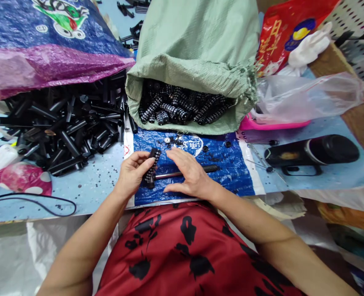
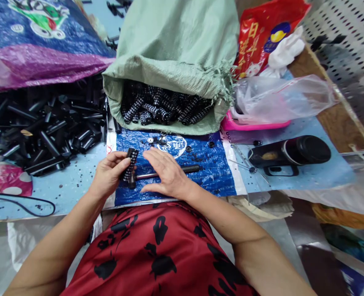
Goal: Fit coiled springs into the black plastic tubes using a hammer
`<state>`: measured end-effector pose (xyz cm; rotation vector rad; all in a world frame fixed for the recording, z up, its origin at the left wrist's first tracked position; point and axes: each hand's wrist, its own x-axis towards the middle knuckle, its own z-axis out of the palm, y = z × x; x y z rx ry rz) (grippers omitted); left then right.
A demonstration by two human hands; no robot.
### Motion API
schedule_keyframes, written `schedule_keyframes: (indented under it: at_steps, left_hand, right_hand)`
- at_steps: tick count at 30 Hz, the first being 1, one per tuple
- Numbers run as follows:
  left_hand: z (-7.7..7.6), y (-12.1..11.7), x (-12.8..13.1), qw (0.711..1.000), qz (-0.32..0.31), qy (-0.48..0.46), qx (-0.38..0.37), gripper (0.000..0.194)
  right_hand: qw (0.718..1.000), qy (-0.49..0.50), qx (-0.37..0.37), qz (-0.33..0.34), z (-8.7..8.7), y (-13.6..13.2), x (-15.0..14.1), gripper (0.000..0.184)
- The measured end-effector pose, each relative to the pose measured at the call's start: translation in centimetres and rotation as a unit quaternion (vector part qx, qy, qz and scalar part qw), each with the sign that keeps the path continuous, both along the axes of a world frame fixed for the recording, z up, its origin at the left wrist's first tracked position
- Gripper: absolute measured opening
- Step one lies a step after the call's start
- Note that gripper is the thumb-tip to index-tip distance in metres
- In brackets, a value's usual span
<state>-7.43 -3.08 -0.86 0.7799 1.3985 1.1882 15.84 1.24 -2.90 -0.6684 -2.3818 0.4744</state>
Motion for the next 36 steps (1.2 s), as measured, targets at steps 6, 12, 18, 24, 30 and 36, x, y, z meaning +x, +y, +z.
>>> schedule_keyframes:
  at_steps: [6, 12, 18, 24, 30, 36]
  left_hand:
    - [-1.4, 0.3, -4.2, 0.897, -0.113, 0.423, 0.055, 0.025]
    - [-2.1, 1.7, -5.5, 0.922, -0.170, 0.347, -0.040, 0.036]
    - [-2.2, 2.7, -5.5, 0.920, -0.180, 0.348, -0.036, 0.034]
    - [-1.9, 3.8, -5.6, 0.919, -0.212, 0.324, -0.071, 0.043]
    - [-0.5, 3.4, -4.3, 0.866, -0.216, 0.447, -0.060, 0.037]
    - [4.9, -3.4, -11.8, 0.833, -0.439, 0.313, -0.126, 0.036]
  right_hand:
    - [0.990, -0.110, 0.018, -0.086, -0.8, -1.2, 2.7, 0.018]
    - [0.991, 0.009, 0.014, -0.130, 0.7, -0.1, 0.6, 0.028]
    - [0.991, -0.098, 0.013, -0.090, 1.2, 0.1, -0.8, 0.032]
    - [0.998, -0.025, 0.034, 0.047, 1.3, -1.7, -1.5, 0.032]
    - [0.997, -0.044, 0.032, 0.061, 0.6, -2.2, -1.1, 0.021]
    - [0.998, -0.036, 0.047, -0.019, -1.1, -0.9, 2.3, 0.011]
